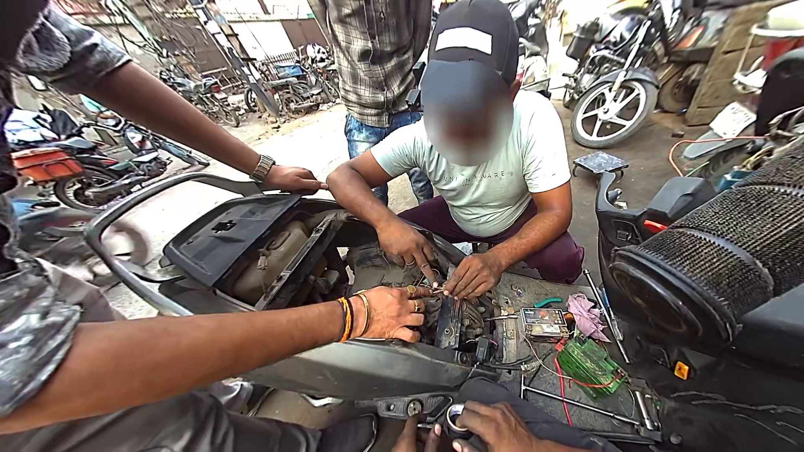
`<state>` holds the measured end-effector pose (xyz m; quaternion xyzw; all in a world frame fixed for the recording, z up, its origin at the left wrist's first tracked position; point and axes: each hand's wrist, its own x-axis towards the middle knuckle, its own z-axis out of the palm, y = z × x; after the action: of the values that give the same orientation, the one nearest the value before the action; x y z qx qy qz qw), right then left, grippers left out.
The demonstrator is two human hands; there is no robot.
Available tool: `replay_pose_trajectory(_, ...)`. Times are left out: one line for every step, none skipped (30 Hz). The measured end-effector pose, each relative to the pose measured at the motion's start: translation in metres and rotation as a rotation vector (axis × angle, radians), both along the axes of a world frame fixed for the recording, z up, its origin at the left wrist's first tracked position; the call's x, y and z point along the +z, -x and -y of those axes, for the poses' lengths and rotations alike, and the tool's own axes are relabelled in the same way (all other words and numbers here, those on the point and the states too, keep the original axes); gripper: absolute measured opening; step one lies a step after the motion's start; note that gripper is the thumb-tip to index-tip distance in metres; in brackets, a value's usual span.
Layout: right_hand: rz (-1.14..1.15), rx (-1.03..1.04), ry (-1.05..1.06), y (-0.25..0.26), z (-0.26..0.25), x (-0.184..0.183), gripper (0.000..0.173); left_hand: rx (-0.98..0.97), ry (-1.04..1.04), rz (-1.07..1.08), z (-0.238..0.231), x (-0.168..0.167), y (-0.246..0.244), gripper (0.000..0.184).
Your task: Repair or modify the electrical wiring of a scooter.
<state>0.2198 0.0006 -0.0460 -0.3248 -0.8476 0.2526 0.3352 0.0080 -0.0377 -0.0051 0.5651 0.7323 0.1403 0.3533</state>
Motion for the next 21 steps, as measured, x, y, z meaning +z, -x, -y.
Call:
replay_pose_trajectory(0.001, 0.004, 0.005, 0.0000, 0.0000, 0.0000, 0.028, 0.003, 0.002, 0.000, 0.0001, 0.0004, 0.0001, 0.051)
replay_pose_trajectory(0.002, 0.005, 0.007, 0.0000, -0.0001, -0.0003, 0.028, 0.006, 0.003, 0.002, 0.0002, 0.0008, 0.0001, 0.050)
replay_pose_trajectory(0.002, 0.005, 0.007, 0.0000, -0.0002, -0.0004, 0.028, 0.007, 0.001, 0.002, 0.0003, 0.0009, 0.0001, 0.050)
replay_pose_trajectory(0.003, 0.004, 0.007, 0.0000, -0.0002, -0.0005, 0.028, 0.008, -0.002, 0.003, 0.0007, 0.0010, 0.0000, 0.050)
replay_pose_trajectory(0.005, 0.004, 0.012, -0.0001, 0.0000, -0.0001, 0.028, 0.009, -0.006, 0.005, 0.0009, 0.0010, 0.0000, 0.050)
replay_pose_trajectory(0.007, 0.004, 0.018, -0.0003, 0.0001, 0.0005, 0.028, 0.010, -0.011, 0.006, 0.0010, 0.0011, -0.0001, 0.050)
replay_pose_trajectory(0.007, 0.004, 0.018, -0.0004, 0.0002, 0.0005, 0.028, 0.011, -0.013, 0.008, 0.0011, 0.0015, -0.0005, 0.050)
replay_pose_trajectory(0.004, 0.004, 0.016, -0.0005, 0.0002, 0.0002, 0.028, 0.011, -0.012, 0.008, 0.0011, 0.0020, -0.0009, 0.050)
replay_pose_trajectory(0.001, 0.005, 0.012, -0.0005, 0.0002, -0.0002, 0.028, 0.011, -0.012, 0.009, 0.0011, 0.0022, -0.0010, 0.050)
replay_pose_trajectory(-0.001, 0.005, 0.010, -0.0005, 0.0002, -0.0005, 0.028, 0.009, -0.014, 0.007, 0.0012, 0.0021, -0.0010, 0.050)
replay_pose_trajectory(-0.002, 0.004, 0.009, -0.0006, 0.0002, -0.0008, 0.028, 0.008, -0.017, 0.005, 0.0016, 0.0022, -0.0011, 0.050)
replay_pose_trajectory(-0.001, 0.003, 0.008, -0.0006, 0.0001, -0.0009, 0.028, 0.007, -0.017, 0.005, 0.0017, 0.0023, -0.0010, 0.051)
replay_pose_trajectory(-0.001, 0.002, 0.008, -0.0007, 0.0000, -0.0007, 0.028, 0.008, -0.016, 0.005, 0.0014, 0.0023, -0.0011, 0.051)
replay_pose_trajectory(-0.004, 0.001, 0.008, -0.0006, -0.0002, -0.0008, 0.028, 0.011, -0.014, 0.007, 0.0011, 0.0022, -0.0012, 0.050)
replay_pose_trajectory(-0.007, 0.000, 0.008, -0.0005, -0.0003, -0.0013, 0.028, 0.013, -0.013, 0.008, 0.0009, 0.0020, -0.0012, 0.050)
replay_pose_trajectory(-0.008, 0.001, 0.009, -0.0004, -0.0004, -0.0016, 0.028, 0.014, -0.011, 0.010, 0.0008, 0.0017, -0.0010, 0.050)
replay_pose_trajectory(-0.007, 0.004, 0.012, -0.0005, -0.0005, -0.0016, 0.028, 0.013, -0.009, 0.007, 0.0007, 0.0016, -0.0009, 0.050)
replay_pose_trajectory(-0.006, 0.005, 0.012, -0.0007, -0.0006, -0.0015, 0.028, 0.011, -0.007, 0.004, 0.0006, 0.0017, -0.0011, 0.050)
replay_pose_trajectory(-0.005, 0.004, 0.011, -0.0008, -0.0006, -0.0018, 0.028, 0.009, -0.002, 0.001, 0.0005, 0.0020, -0.0012, 0.051)
replay_pose_trajectory(-0.006, 0.003, 0.011, -0.0006, -0.0005, -0.0020, 0.028, 0.008, 0.002, 0.001, 0.0004, 0.0020, -0.0013, 0.051)
replay_pose_trajectory(-0.006, 0.003, 0.011, -0.0005, -0.0004, -0.0022, 0.028, 0.008, 0.005, 0.001, 0.0004, 0.0021, -0.0014, 0.051)
